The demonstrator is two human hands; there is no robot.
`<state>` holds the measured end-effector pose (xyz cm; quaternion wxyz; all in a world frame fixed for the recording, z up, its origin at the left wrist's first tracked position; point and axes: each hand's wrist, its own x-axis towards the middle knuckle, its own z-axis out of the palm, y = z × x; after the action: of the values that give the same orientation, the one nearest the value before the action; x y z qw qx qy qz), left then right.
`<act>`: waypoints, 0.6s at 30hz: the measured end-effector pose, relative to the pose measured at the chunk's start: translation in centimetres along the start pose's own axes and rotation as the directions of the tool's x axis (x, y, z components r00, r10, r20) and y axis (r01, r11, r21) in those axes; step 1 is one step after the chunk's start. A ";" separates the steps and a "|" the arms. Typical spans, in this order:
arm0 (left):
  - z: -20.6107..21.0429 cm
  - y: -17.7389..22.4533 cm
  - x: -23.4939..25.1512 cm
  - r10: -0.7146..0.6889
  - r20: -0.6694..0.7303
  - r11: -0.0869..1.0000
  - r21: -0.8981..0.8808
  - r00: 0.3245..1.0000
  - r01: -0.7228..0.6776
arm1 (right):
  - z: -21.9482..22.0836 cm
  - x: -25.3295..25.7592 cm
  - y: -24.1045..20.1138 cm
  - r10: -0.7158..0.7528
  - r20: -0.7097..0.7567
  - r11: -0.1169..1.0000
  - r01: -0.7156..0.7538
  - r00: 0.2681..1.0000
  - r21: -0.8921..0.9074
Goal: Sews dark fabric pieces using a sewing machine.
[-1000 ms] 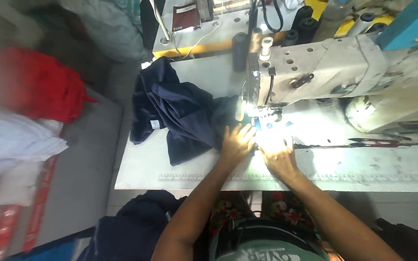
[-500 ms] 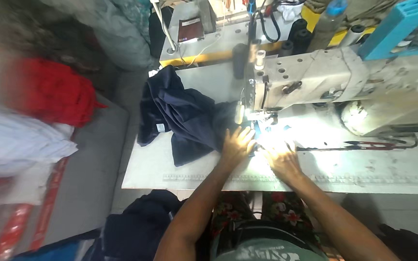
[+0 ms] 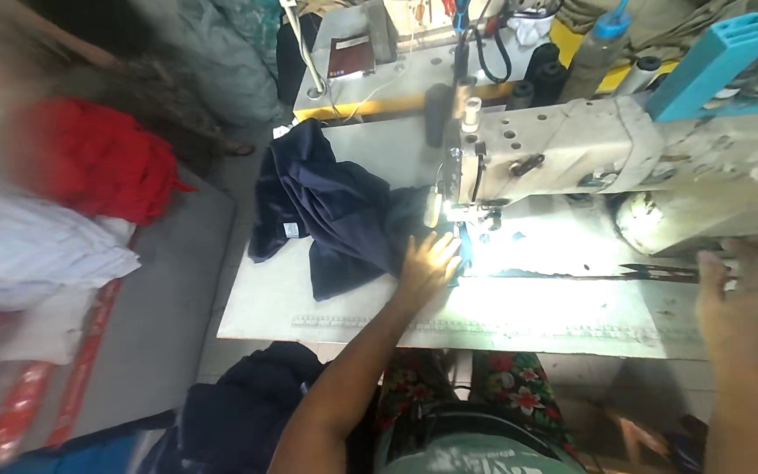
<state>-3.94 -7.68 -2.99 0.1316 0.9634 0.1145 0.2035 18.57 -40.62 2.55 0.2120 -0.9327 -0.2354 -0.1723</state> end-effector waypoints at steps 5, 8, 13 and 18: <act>0.0 -0.1 0.1 -0.004 0.010 1.000 0.000 1.000 0.004 | 0.7 0.4 -0.5 0.013 0.121 0.999 -0.007 0.993 -0.047; 0.0 0.0 0.1 -0.011 0.013 1.000 -0.002 1.000 0.011 | 2.1 -1.3 0.0 -0.005 0.166 0.999 0.011 0.986 -0.034; -0.3 0.1 0.1 -0.012 0.025 1.000 -0.009 1.000 0.012 | 2.4 -3.3 0.1 -0.007 0.165 1.000 0.006 0.986 0.008; -0.1 0.0 0.0 -0.007 0.013 1.000 -0.003 1.000 0.007 | 2.5 -3.4 0.0 -0.023 0.145 1.000 0.023 0.989 0.005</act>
<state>-4.03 -7.68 -2.86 0.1347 0.9640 0.1168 0.1970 16.31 -40.67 -1.06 0.1938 -0.9396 -0.2613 -0.1062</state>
